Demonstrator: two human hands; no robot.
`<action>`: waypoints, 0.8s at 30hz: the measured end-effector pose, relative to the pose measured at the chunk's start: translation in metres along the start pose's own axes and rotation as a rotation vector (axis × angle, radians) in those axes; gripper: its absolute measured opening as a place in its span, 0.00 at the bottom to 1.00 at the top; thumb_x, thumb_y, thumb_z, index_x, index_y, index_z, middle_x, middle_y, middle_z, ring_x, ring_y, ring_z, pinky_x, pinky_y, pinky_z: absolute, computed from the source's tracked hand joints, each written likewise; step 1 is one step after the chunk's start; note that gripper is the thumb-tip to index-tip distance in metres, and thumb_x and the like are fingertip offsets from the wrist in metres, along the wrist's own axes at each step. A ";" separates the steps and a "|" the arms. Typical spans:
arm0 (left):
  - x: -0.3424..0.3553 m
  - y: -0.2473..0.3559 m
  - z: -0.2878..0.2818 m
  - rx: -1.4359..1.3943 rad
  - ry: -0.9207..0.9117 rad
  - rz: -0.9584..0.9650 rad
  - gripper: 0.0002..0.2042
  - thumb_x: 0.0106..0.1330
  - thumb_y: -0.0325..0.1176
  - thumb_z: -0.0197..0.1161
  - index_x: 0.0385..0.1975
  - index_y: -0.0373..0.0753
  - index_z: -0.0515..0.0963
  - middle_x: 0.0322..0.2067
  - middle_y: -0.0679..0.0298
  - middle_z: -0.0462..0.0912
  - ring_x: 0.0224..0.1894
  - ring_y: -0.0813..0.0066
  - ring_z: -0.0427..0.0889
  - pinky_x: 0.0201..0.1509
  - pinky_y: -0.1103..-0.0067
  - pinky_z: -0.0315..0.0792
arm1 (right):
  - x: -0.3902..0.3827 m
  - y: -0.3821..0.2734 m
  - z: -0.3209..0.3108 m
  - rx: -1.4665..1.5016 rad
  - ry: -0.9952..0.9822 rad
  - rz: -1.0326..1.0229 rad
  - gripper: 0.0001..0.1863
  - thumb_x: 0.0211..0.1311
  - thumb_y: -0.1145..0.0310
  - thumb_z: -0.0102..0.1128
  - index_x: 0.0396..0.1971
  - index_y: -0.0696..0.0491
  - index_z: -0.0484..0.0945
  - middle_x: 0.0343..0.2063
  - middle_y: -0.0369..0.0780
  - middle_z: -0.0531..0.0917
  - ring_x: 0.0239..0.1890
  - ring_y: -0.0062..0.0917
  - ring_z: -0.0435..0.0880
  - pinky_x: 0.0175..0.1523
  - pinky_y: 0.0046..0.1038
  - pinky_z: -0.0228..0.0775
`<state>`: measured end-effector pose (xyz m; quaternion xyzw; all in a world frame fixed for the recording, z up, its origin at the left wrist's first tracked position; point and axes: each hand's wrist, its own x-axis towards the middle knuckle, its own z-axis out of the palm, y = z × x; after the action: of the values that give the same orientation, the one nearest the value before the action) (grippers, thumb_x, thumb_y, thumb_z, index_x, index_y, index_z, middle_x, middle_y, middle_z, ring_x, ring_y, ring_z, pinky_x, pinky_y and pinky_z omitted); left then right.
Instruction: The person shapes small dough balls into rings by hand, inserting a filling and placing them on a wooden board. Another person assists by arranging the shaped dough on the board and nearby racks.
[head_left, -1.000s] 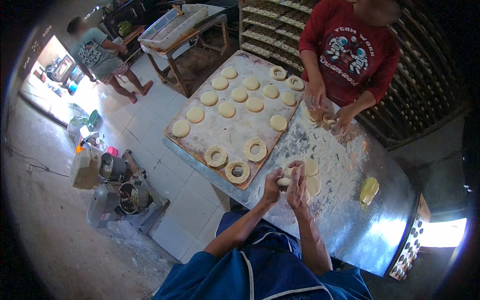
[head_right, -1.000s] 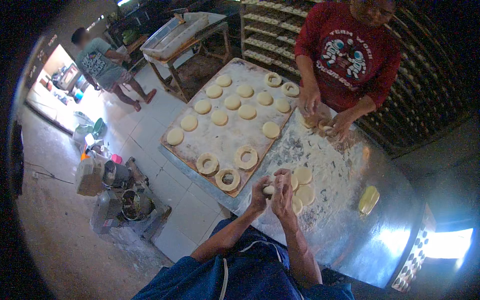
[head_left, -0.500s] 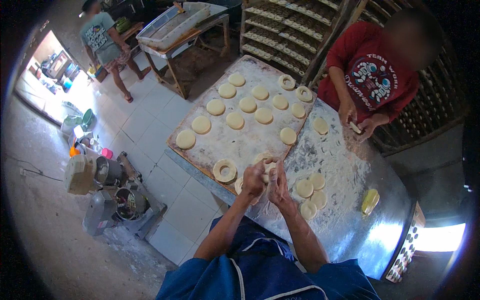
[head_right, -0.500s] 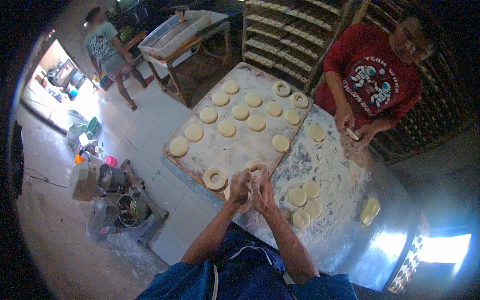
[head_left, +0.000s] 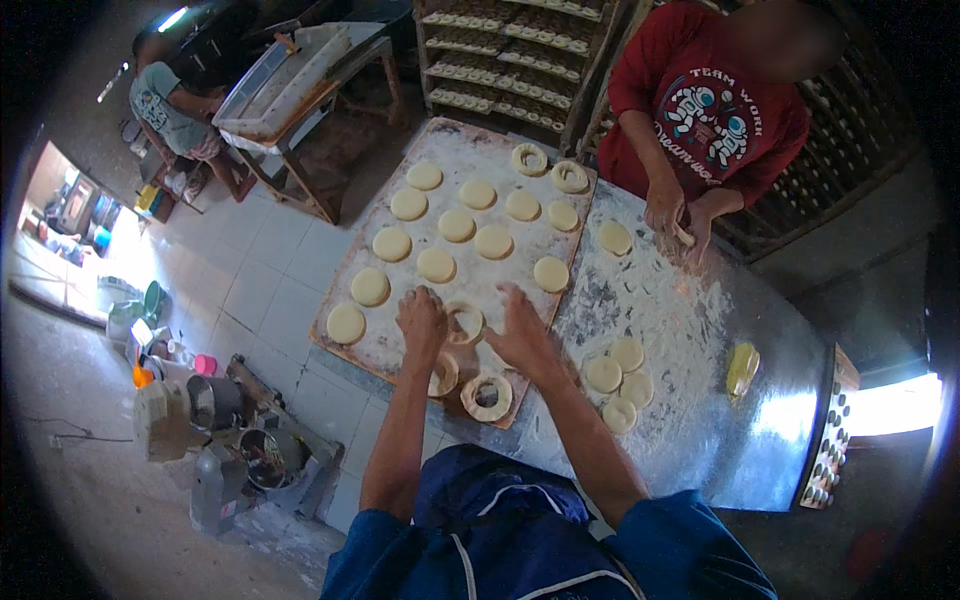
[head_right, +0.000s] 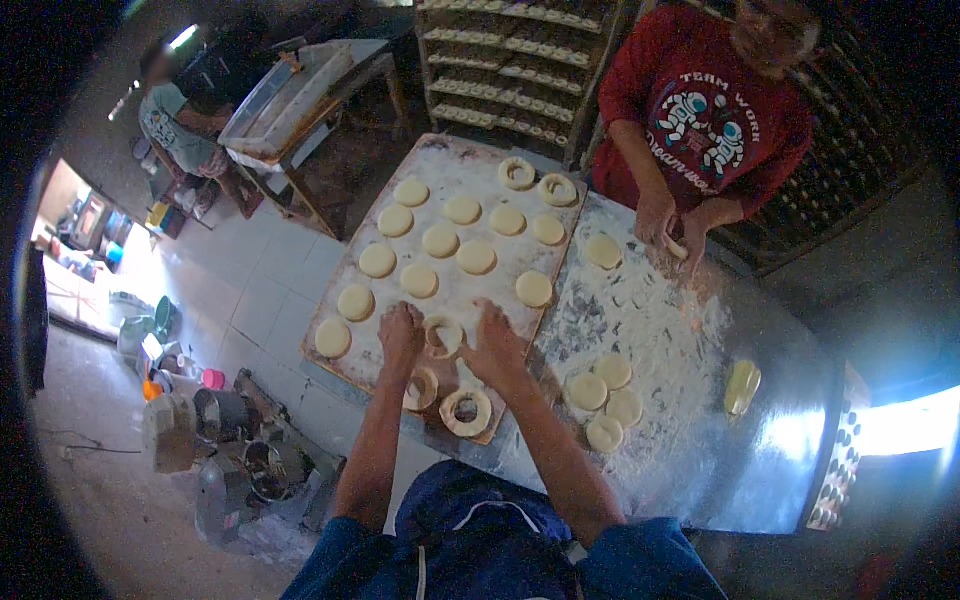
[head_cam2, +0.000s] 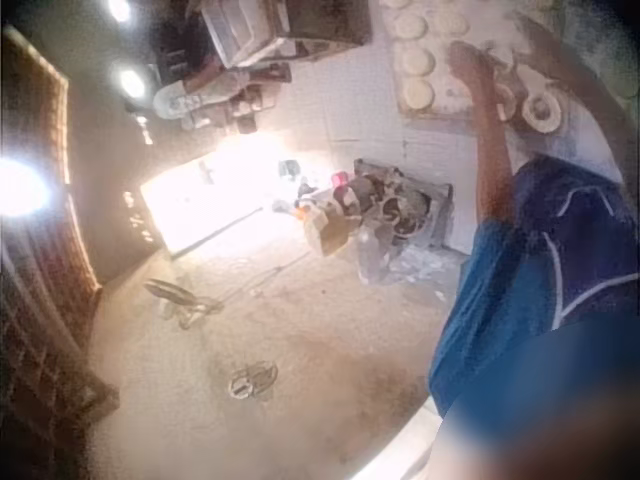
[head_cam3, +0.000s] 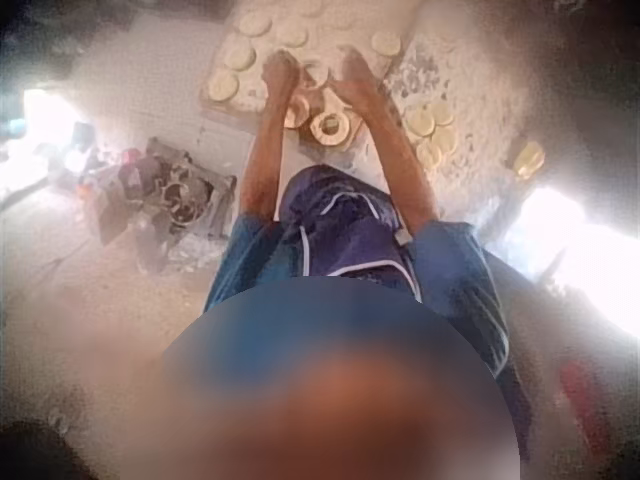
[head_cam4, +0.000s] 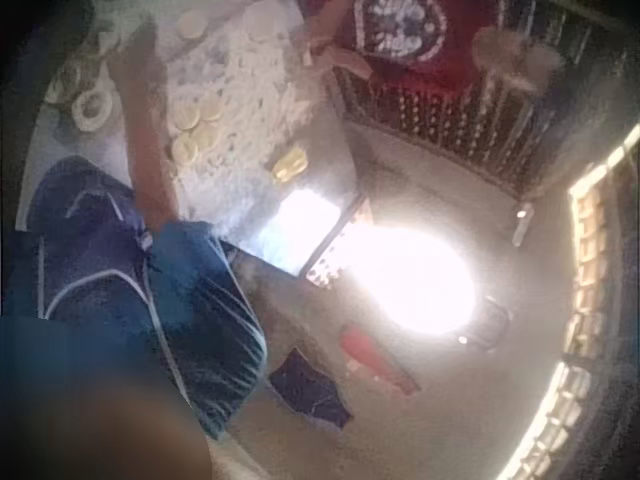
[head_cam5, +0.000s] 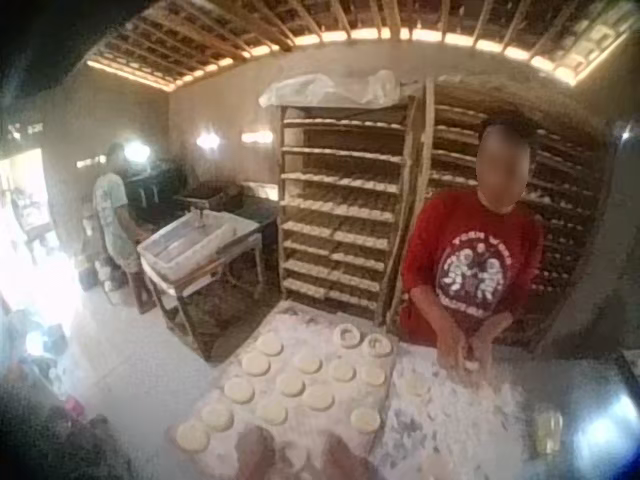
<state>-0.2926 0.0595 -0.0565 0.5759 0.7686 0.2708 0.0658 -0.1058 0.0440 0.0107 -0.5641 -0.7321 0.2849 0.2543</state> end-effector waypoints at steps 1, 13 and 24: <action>0.001 -0.004 -0.004 -0.105 -0.011 0.106 0.13 0.63 0.40 0.62 0.30 0.34 0.77 0.27 0.53 0.77 0.34 0.54 0.75 0.40 0.63 0.69 | -0.012 0.015 -0.011 -0.090 0.040 -0.024 0.31 0.52 0.67 0.64 0.57 0.55 0.63 0.51 0.53 0.74 0.58 0.45 0.71 0.60 0.43 0.65; -0.077 0.094 -0.001 -0.523 -0.057 0.270 0.14 0.59 0.34 0.66 0.43 0.35 0.77 0.37 0.52 0.80 0.42 0.52 0.78 0.48 0.65 0.71 | -0.143 0.133 -0.101 -0.278 0.091 0.097 0.16 0.55 0.67 0.62 0.43 0.57 0.75 0.43 0.51 0.78 0.50 0.45 0.76 0.56 0.42 0.67; -0.215 0.238 0.020 -1.177 -0.875 -0.264 0.14 0.69 0.33 0.59 0.46 0.27 0.77 0.38 0.60 0.83 0.39 0.79 0.79 0.45 0.79 0.74 | -0.200 0.155 -0.158 0.637 0.173 0.340 0.22 0.53 0.79 0.62 0.49 0.60 0.69 0.36 0.44 0.83 0.40 0.26 0.82 0.44 0.28 0.75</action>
<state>-0.0117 -0.0869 -0.0014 0.4036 0.4629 0.3736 0.6951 0.1566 -0.0983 0.0033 -0.5921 -0.4786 0.4879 0.4270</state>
